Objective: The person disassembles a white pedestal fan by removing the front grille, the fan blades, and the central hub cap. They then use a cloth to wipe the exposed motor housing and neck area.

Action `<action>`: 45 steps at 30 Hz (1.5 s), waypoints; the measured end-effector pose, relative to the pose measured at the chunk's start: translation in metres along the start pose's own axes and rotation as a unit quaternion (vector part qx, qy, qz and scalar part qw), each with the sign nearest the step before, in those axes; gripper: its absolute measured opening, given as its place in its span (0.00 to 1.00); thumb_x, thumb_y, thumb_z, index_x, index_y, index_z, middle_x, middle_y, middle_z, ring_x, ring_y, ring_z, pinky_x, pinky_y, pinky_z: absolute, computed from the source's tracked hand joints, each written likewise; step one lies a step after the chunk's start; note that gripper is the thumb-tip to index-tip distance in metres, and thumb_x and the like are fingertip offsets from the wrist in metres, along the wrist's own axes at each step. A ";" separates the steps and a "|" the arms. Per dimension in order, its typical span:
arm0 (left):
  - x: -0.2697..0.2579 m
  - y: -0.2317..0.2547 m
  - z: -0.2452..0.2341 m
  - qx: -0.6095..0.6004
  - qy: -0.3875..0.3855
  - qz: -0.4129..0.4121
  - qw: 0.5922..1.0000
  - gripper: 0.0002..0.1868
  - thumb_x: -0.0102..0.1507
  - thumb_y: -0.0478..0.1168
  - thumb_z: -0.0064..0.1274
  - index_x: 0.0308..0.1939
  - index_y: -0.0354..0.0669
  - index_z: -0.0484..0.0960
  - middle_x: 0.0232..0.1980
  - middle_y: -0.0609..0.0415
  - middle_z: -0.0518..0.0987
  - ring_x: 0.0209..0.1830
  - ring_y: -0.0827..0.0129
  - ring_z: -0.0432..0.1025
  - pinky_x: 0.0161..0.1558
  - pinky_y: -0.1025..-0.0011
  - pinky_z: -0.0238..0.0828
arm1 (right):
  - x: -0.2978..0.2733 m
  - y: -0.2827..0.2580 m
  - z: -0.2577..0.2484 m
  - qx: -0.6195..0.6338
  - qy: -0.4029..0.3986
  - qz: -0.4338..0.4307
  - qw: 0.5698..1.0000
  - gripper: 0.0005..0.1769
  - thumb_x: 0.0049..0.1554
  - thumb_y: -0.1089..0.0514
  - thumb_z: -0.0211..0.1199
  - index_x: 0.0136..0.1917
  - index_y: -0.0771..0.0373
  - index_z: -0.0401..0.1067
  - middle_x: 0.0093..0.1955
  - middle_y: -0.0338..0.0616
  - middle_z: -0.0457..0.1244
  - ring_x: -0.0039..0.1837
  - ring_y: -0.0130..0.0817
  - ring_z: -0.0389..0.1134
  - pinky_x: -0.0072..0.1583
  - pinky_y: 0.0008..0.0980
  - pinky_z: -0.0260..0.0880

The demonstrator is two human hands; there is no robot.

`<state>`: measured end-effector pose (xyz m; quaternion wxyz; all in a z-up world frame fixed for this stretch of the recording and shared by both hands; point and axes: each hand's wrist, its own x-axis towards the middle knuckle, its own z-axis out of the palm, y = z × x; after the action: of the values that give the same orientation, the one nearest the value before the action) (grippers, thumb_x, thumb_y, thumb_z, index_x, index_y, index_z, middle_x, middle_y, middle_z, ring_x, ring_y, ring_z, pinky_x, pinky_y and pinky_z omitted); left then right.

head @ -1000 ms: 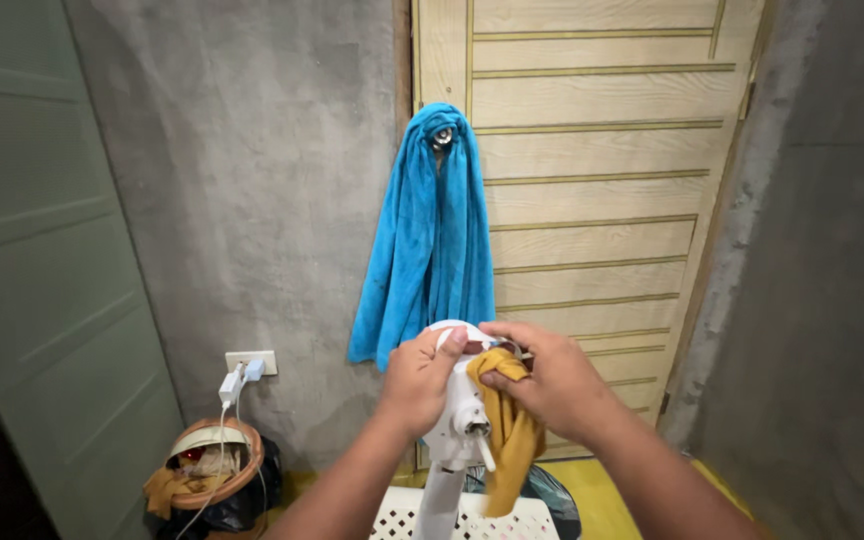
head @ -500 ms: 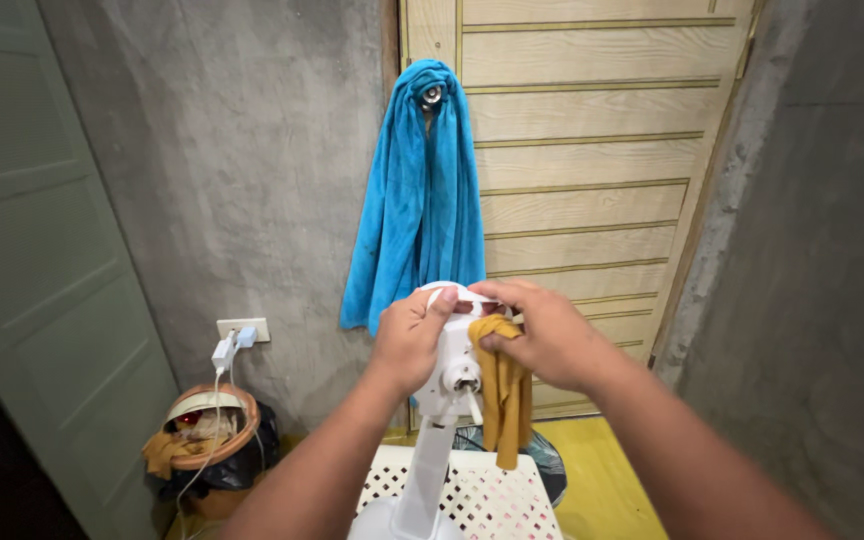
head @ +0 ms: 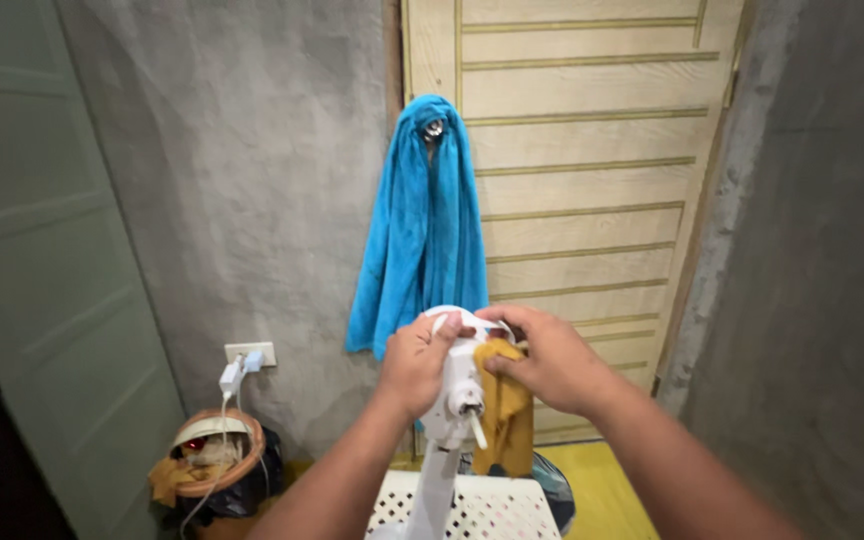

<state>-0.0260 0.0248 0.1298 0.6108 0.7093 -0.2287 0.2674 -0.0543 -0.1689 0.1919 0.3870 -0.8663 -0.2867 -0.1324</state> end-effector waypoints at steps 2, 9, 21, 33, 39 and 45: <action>0.000 -0.003 0.003 -0.001 -0.001 -0.007 1.000 0.23 0.69 0.52 0.47 0.44 0.36 0.87 0.43 0.52 0.87 0.42 0.72 0.79 0.47 0.72 0.74 | 0.001 0.003 -0.003 -0.027 -0.004 -0.016 1.000 0.31 0.46 0.61 0.73 0.64 0.54 0.72 0.51 0.41 0.72 0.52 0.31 0.73 0.56 0.32 0.73; 0.001 -0.006 0.006 -0.003 -0.005 0.025 1.000 0.24 0.69 0.52 0.46 0.43 0.34 0.87 0.45 0.50 0.86 0.46 0.69 0.79 0.51 0.72 0.73 | -0.003 -0.003 0.004 -0.007 0.016 0.084 0.996 0.26 0.49 0.59 0.75 0.61 0.55 0.74 0.47 0.43 0.71 0.49 0.32 0.72 0.55 0.31 0.74; 0.001 -0.005 0.005 -0.005 -0.012 0.020 1.000 0.25 0.69 0.53 0.46 0.41 0.34 0.88 0.46 0.50 0.86 0.48 0.69 0.78 0.52 0.71 0.72 | 0.000 0.006 0.006 0.088 0.009 0.093 0.992 0.25 0.51 0.65 0.74 0.61 0.62 0.74 0.49 0.45 0.71 0.51 0.31 0.72 0.56 0.30 0.75; 0.010 -0.017 0.000 -0.008 0.007 -0.004 1.000 0.24 0.68 0.53 0.49 0.39 0.35 0.89 0.46 0.52 0.86 0.42 0.72 0.78 0.47 0.73 0.74 | -0.012 0.066 0.006 0.042 0.160 0.080 0.983 0.11 0.56 0.60 0.69 0.52 0.66 0.76 0.47 0.42 0.73 0.53 0.27 0.73 0.56 0.28 0.71; 0.011 -0.015 0.006 -0.006 0.015 -0.034 0.999 0.23 0.67 0.53 0.50 0.40 0.36 0.89 0.40 0.53 0.88 0.39 0.74 0.78 0.45 0.73 0.75 | -0.021 0.089 0.027 0.326 0.196 0.238 0.894 0.11 0.60 0.58 0.65 0.47 0.72 0.78 0.42 0.48 0.69 0.42 0.32 0.67 0.45 0.32 0.70; 0.013 -0.015 0.007 -0.010 0.010 -0.019 1.000 0.23 0.68 0.53 0.50 0.41 0.36 0.88 0.40 0.54 0.88 0.39 0.76 0.78 0.44 0.74 0.75 | -0.031 0.080 0.060 0.341 0.298 0.120 0.883 0.15 0.61 0.60 0.64 0.59 0.68 0.78 0.50 0.51 0.68 0.51 0.35 0.67 0.54 0.34 0.68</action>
<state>-0.0054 0.0205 0.1264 0.6253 0.7044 -0.2120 0.2604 -0.0311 -0.1790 0.0906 0.7388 -0.6282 -0.0796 -0.2309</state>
